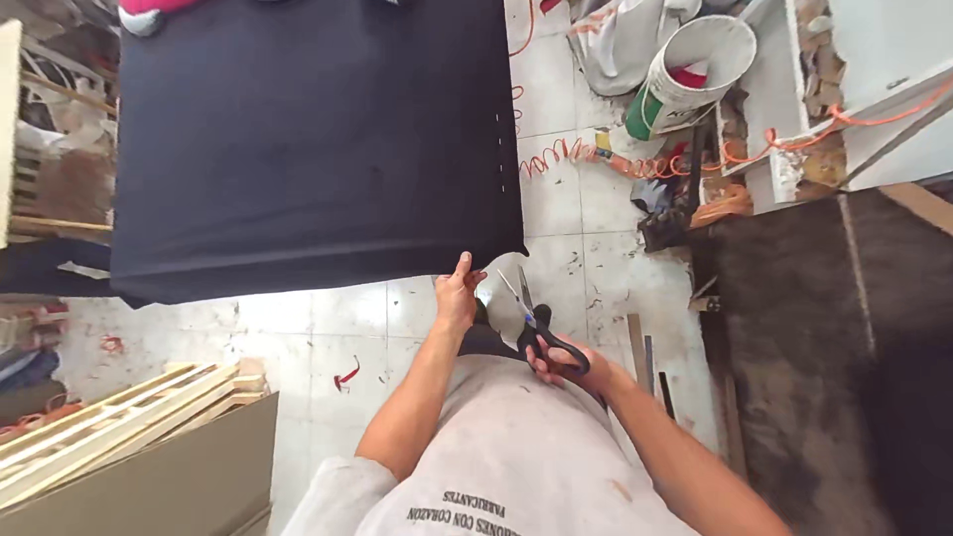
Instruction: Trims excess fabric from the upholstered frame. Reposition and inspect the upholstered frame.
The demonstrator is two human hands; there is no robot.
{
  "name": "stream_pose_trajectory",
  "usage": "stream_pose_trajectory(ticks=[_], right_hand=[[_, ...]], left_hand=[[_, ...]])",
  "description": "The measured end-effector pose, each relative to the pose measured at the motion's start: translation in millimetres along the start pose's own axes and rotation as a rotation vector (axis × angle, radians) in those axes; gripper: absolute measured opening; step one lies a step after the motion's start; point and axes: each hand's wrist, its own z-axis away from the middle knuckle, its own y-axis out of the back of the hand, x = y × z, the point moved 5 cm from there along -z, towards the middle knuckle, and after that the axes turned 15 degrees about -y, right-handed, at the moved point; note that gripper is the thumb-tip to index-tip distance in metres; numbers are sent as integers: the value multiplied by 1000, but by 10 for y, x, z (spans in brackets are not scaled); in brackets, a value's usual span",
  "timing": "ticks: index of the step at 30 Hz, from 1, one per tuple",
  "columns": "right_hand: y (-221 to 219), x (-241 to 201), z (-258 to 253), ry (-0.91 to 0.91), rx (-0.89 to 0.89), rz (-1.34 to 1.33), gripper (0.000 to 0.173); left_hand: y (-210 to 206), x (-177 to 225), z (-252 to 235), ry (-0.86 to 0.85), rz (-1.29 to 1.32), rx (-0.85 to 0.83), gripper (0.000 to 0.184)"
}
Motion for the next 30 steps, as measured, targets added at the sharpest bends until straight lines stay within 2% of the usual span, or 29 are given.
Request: stream_pose_trajectory(ticks=[2, 5, 9, 11, 14, 19, 21, 24, 30], right_hand=[[169, 59, -131, -35, 180, 110, 51], [416, 140, -286, -47, 299, 179, 47], [691, 21, -406, -11, 349, 302, 39], [882, -69, -478, 33, 310, 375, 38], [1216, -176, -653, 55, 222, 467, 49], [1602, -271, -940, 15, 104, 665, 42], [1673, -341, -988, 38, 63, 713, 49], [1697, -516, -1071, 74, 23, 758, 46], [1690, -922, -1330, 217, -75, 890, 48]], left_hand=[[37, -6, -60, -43, 11, -96, 15], [24, -105, -103, -135, -84, -256, 26], [-4, -182, -85, -268, -213, -254, 20], [-2, -183, -58, -320, -248, -242, 18], [-2, -236, -24, -352, -254, -216, 17], [-18, -291, 13, -526, -396, -227, 7], [-41, -292, 36, -610, -468, -245, 5], [-45, -297, 113, -687, -537, -224, 6], [-65, -320, 165, -675, -541, -179, 6]])
